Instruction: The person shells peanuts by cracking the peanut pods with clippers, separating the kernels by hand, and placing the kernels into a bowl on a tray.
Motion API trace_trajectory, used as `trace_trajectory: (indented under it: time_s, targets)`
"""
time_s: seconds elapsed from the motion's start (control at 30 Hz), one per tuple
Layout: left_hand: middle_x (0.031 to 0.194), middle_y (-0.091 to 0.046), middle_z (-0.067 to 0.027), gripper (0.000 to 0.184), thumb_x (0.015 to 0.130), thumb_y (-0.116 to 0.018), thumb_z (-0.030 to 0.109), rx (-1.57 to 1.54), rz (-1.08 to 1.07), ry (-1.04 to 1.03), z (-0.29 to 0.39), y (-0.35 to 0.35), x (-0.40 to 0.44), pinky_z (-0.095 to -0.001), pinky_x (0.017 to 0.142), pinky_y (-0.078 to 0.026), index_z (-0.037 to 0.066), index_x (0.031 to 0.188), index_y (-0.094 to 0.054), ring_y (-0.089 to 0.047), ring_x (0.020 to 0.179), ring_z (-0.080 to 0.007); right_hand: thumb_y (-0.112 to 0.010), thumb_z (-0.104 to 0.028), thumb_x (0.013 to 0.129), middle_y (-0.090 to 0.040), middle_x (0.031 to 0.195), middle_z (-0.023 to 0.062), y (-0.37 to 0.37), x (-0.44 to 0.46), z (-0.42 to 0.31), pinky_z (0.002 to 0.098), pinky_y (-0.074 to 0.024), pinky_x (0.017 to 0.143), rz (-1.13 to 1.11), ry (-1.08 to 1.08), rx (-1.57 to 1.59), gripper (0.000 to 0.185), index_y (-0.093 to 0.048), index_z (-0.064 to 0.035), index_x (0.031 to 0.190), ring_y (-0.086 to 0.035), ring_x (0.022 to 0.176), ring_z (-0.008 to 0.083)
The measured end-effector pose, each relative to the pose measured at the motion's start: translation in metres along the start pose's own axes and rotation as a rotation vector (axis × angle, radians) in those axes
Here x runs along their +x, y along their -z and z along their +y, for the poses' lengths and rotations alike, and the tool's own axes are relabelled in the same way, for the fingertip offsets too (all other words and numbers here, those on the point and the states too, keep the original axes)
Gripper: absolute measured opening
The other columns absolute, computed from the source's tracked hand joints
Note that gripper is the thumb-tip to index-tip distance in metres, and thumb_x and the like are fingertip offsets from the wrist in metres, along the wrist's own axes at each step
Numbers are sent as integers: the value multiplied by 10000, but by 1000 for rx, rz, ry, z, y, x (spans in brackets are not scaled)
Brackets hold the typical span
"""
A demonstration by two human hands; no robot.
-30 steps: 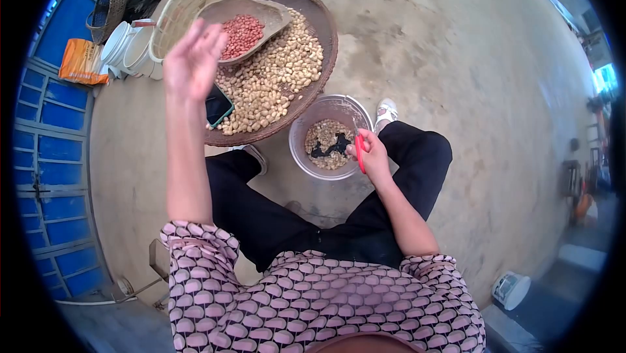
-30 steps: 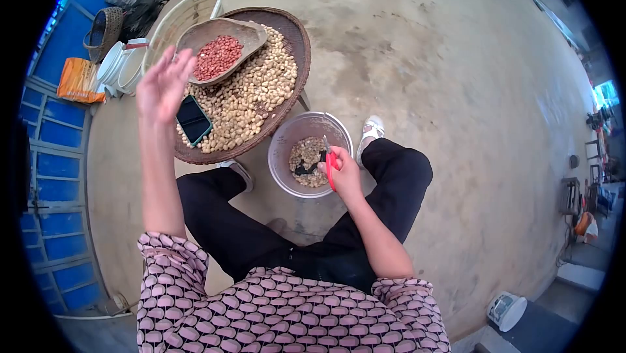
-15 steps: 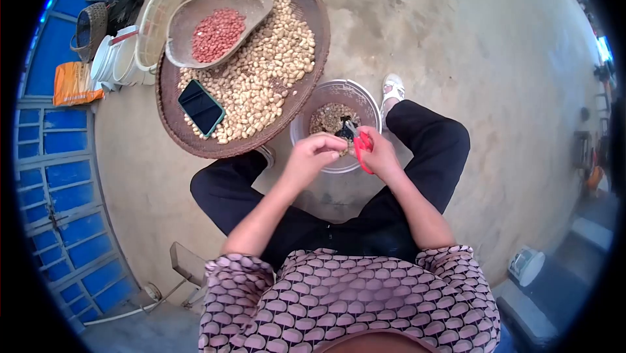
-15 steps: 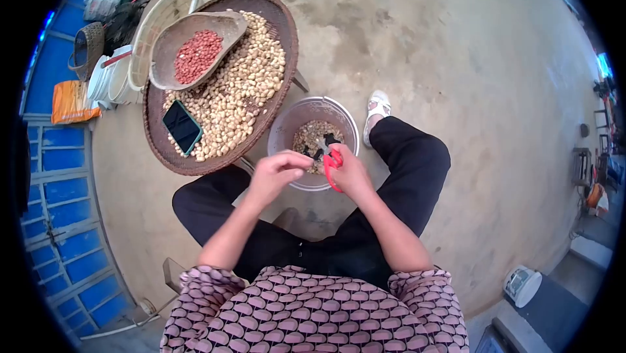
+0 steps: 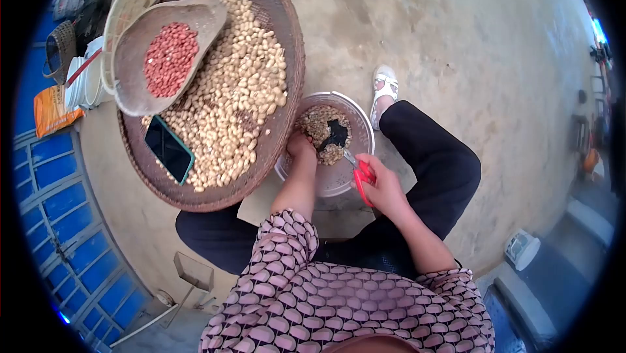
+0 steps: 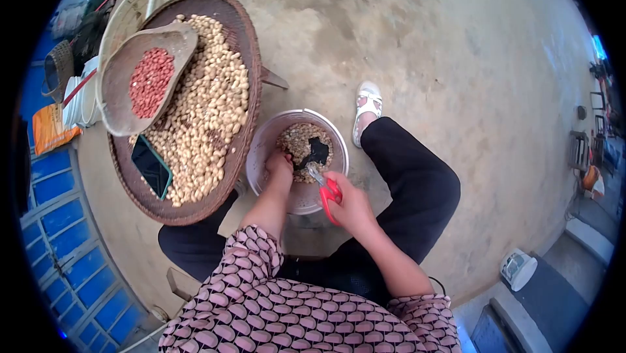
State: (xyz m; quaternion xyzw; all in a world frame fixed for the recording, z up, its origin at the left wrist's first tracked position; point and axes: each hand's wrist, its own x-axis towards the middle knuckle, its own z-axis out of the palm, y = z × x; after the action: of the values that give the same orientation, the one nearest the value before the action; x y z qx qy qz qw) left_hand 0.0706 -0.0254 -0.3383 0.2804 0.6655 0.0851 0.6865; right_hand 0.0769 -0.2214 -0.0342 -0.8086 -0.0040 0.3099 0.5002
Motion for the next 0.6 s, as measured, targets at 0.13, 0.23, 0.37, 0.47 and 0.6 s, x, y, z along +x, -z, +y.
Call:
trace_trajectory:
  time_s: [0.13,0.23,0.37,0.47,0.6]
  targets:
    - [688,-520,-67,155,736,-490,-4,76,57,-130,-8,-7,16,-261,536,-445,30,870,-560,-487,530,-181,-640,-122,724,-594,823,135,6,9,11,281,-451,667,-30,-75,85,434,-461,-56,1114,-605,751,204]
    - [689,-522,-67,147,738,-488,4,240,95,-153,-12,-21,19,-262,538,-444,33,863,-560,-489,536,-181,-616,-65,733,-590,825,118,10,13,7,270,-452,675,-24,-123,139,417,-453,-39,1115,-597,750,164]
    - [690,-524,-66,136,741,-485,14,284,101,-145,-18,-31,25,-264,542,-441,36,852,-560,-492,544,-181,-595,-13,737,-591,844,111,11,16,-1,253,-451,696,-56,-173,203,405,-451,-30,1115,-583,762,130]
    - [691,-526,-65,128,743,-483,22,301,101,-132,-23,-39,27,-266,545,-440,38,845,-560,-494,551,-180,-574,23,740,-589,847,103,11,18,-4,239,-448,717,-72,-186,216,405,-446,-24,1122,-577,786,118]
    - [692,-529,-64,119,746,-481,32,314,98,-117,-29,-46,29,-268,549,-438,41,835,-560,-497,559,-180,-554,37,746,-589,851,95,10,18,0,231,-447,716,-72,-199,214,402,-439,-13,1127,-577,801,110]
